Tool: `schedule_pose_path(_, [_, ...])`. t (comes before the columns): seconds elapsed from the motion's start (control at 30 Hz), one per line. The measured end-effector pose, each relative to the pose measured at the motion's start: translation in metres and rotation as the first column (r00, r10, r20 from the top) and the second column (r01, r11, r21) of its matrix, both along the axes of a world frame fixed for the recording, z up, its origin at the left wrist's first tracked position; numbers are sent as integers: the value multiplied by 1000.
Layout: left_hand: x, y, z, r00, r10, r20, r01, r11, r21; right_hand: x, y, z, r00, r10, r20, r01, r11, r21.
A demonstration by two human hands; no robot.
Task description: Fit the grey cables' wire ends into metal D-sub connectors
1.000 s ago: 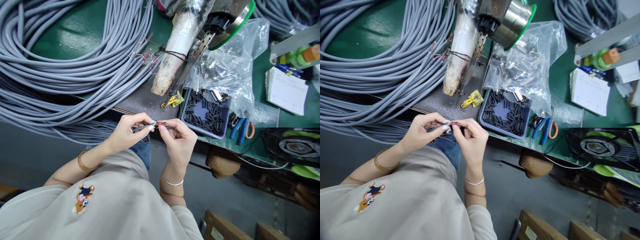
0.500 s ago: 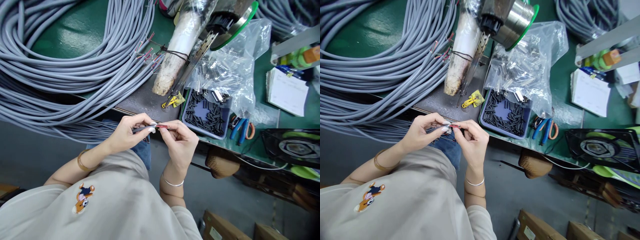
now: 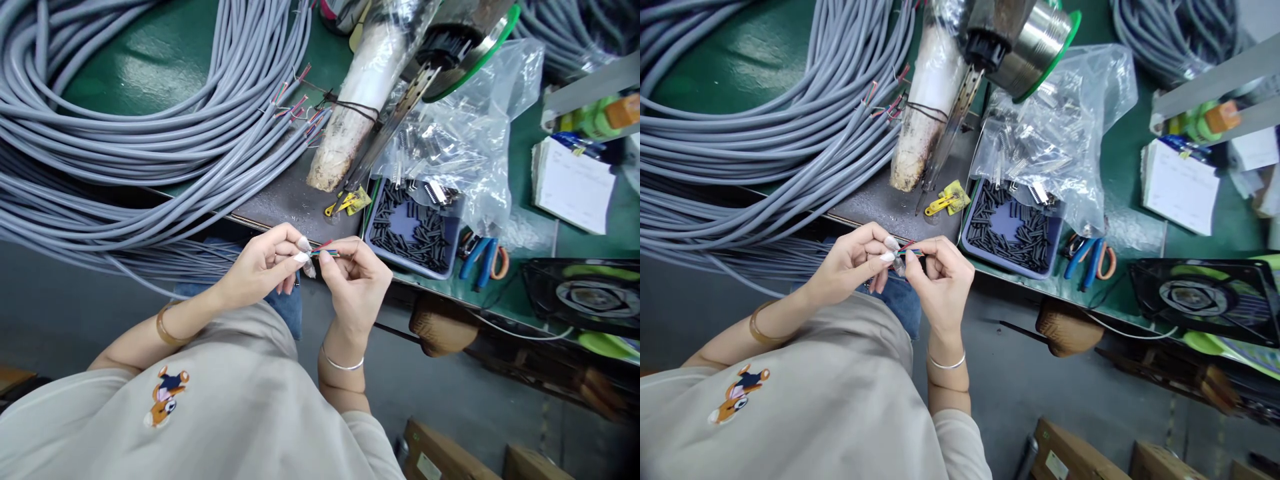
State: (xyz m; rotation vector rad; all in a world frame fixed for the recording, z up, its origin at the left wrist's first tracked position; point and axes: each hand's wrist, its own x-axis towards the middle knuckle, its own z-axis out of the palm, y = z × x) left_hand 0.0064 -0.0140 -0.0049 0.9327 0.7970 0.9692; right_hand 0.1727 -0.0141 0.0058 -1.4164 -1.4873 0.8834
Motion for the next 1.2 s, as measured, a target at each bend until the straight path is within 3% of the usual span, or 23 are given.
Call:
schedule_pose_path(0.23, [1, -2, -2, 998, 64, 15, -64, 998, -6, -3, 0, -4, 1000, -13, -8, 13, 998, 57])
schedule_pose_path(0.77, [-1, -1, 0, 998, -2, 55, 1, 1000, 17, -5, -4, -7, 995, -38, 95, 12, 965, 261])
schedule_pose_path(0.93, [-1, -1, -6, 998, -23, 59, 15, 990, 138, -2, -5, -11, 999, 0, 48, -12, 970, 244])
schedule_pose_path(1.03, [-2, -2, -13, 996, 62, -68, -33, 932, 362, -1, -6, -12, 999, 9, 33, -17, 968, 249])
schedule_pose_path(1.2, [-2, 0, -26, 945, 275, -177, -68, 694, 716, 1, -5, -12, 999, 37, 40, -47, 953, 298])
